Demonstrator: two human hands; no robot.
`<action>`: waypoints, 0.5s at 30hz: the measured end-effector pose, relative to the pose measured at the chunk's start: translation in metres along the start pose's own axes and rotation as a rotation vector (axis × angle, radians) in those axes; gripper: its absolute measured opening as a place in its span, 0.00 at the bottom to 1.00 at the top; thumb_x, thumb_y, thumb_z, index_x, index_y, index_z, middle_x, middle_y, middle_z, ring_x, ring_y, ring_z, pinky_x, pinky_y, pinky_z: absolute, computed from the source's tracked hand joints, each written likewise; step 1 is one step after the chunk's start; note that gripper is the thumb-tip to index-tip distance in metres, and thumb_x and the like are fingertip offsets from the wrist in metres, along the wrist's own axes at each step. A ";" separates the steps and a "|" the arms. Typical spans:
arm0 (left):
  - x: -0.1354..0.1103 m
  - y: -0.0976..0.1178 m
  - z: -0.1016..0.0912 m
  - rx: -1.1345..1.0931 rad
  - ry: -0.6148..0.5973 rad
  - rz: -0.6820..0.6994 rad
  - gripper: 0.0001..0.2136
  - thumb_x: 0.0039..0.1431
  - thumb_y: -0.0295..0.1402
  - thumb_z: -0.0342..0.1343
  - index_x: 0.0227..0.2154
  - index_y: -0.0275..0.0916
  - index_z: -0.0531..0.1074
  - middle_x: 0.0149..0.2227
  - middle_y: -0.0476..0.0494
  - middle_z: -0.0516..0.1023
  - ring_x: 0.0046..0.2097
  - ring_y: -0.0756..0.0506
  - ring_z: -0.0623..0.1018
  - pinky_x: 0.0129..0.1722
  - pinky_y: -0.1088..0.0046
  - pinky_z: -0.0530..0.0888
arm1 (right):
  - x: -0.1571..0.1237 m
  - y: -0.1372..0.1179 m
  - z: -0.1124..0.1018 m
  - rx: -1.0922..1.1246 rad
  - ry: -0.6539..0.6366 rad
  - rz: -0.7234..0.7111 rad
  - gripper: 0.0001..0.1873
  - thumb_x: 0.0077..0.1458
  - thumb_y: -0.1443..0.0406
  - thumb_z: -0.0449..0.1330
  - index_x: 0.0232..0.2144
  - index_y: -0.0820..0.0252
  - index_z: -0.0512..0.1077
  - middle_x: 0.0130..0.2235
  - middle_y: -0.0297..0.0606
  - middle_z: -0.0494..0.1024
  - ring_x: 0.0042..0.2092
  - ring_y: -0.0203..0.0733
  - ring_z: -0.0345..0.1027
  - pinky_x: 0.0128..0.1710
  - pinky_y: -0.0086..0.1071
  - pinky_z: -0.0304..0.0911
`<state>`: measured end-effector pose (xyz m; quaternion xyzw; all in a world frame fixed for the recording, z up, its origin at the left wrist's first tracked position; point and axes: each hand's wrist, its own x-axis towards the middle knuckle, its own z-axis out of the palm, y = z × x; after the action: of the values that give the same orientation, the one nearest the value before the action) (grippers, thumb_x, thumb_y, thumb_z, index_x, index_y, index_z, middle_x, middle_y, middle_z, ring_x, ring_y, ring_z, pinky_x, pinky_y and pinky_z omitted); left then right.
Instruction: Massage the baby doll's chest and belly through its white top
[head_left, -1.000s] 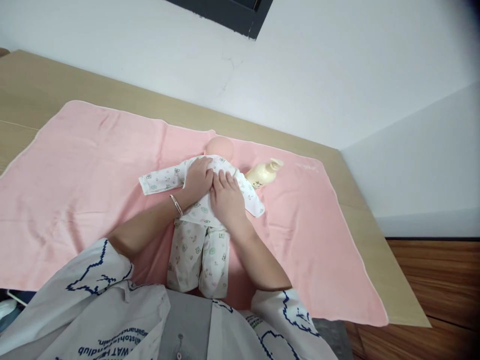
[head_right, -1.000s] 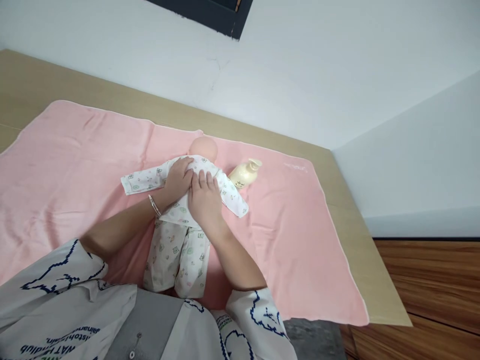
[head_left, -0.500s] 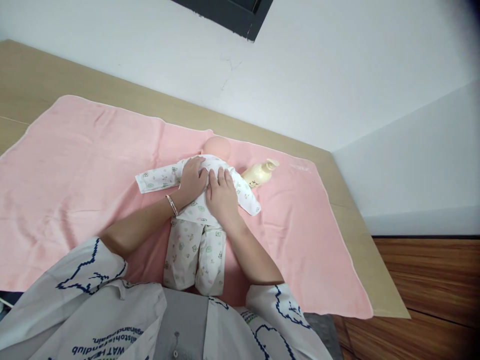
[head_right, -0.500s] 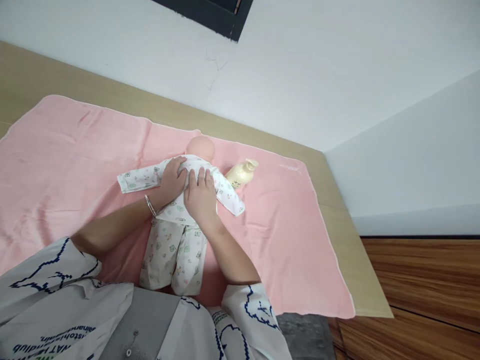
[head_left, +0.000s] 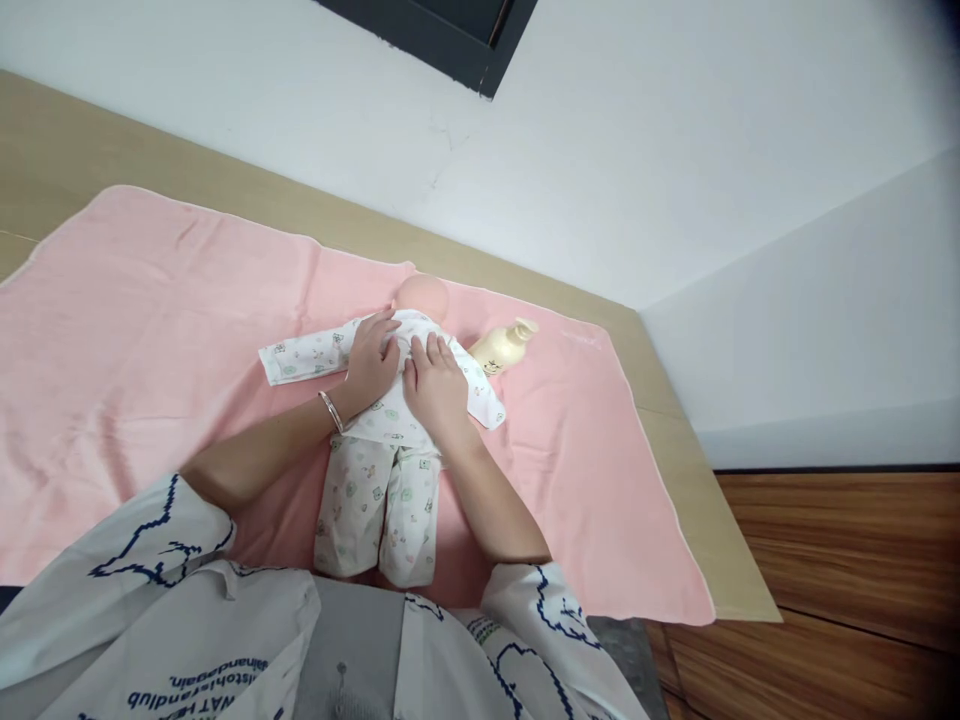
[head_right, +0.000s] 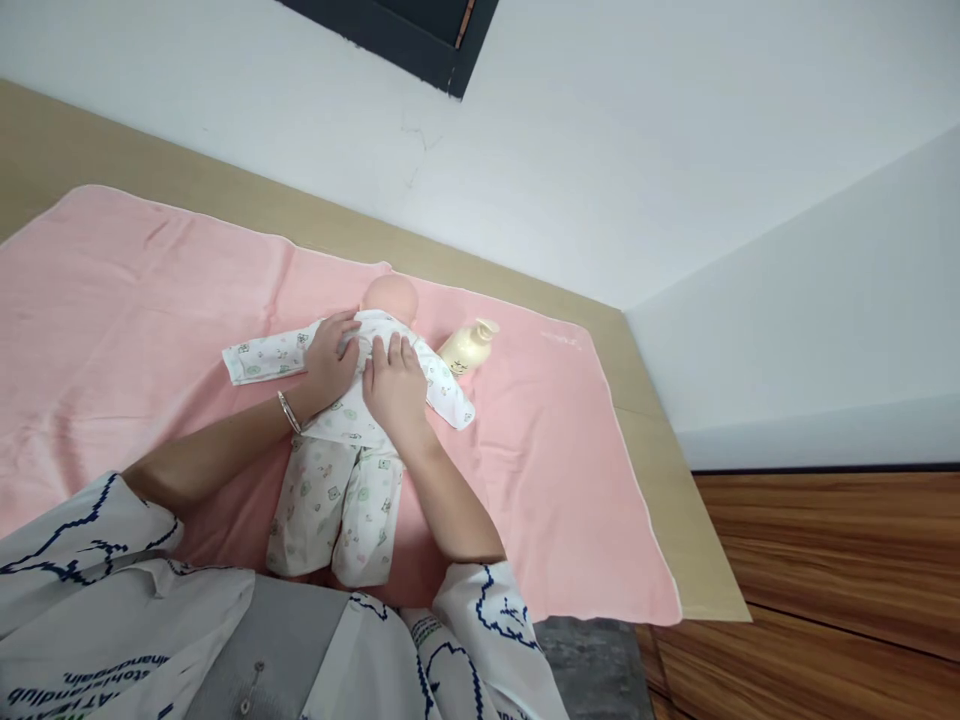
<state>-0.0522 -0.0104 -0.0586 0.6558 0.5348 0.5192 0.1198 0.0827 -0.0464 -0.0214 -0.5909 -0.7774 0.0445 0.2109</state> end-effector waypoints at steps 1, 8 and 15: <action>-0.001 0.001 -0.001 0.006 0.010 -0.004 0.14 0.64 0.28 0.46 0.47 0.39 0.73 0.56 0.38 0.78 0.60 0.43 0.75 0.64 0.59 0.71 | 0.001 0.001 0.000 0.007 -0.006 -0.014 0.27 0.69 0.62 0.45 0.64 0.68 0.67 0.69 0.56 0.64 0.72 0.58 0.53 0.71 0.55 0.52; 0.002 0.006 0.004 0.225 -0.153 -0.061 0.18 0.63 0.30 0.47 0.53 0.36 0.74 0.58 0.32 0.73 0.62 0.36 0.71 0.66 0.52 0.67 | 0.022 0.034 0.002 0.085 -0.070 0.043 0.32 0.70 0.54 0.46 0.69 0.64 0.58 0.72 0.54 0.55 0.75 0.55 0.45 0.73 0.58 0.42; 0.008 -0.003 0.005 0.248 -0.319 0.002 0.24 0.66 0.34 0.46 0.62 0.33 0.66 0.68 0.31 0.65 0.71 0.35 0.62 0.72 0.49 0.55 | 0.011 0.016 0.003 0.017 -0.016 0.082 0.31 0.69 0.57 0.45 0.67 0.71 0.61 0.67 0.60 0.65 0.71 0.60 0.54 0.71 0.60 0.46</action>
<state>-0.0504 -0.0003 -0.0581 0.7399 0.5684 0.3390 0.1209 0.0934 -0.0311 -0.0264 -0.6203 -0.7537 0.0644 0.2076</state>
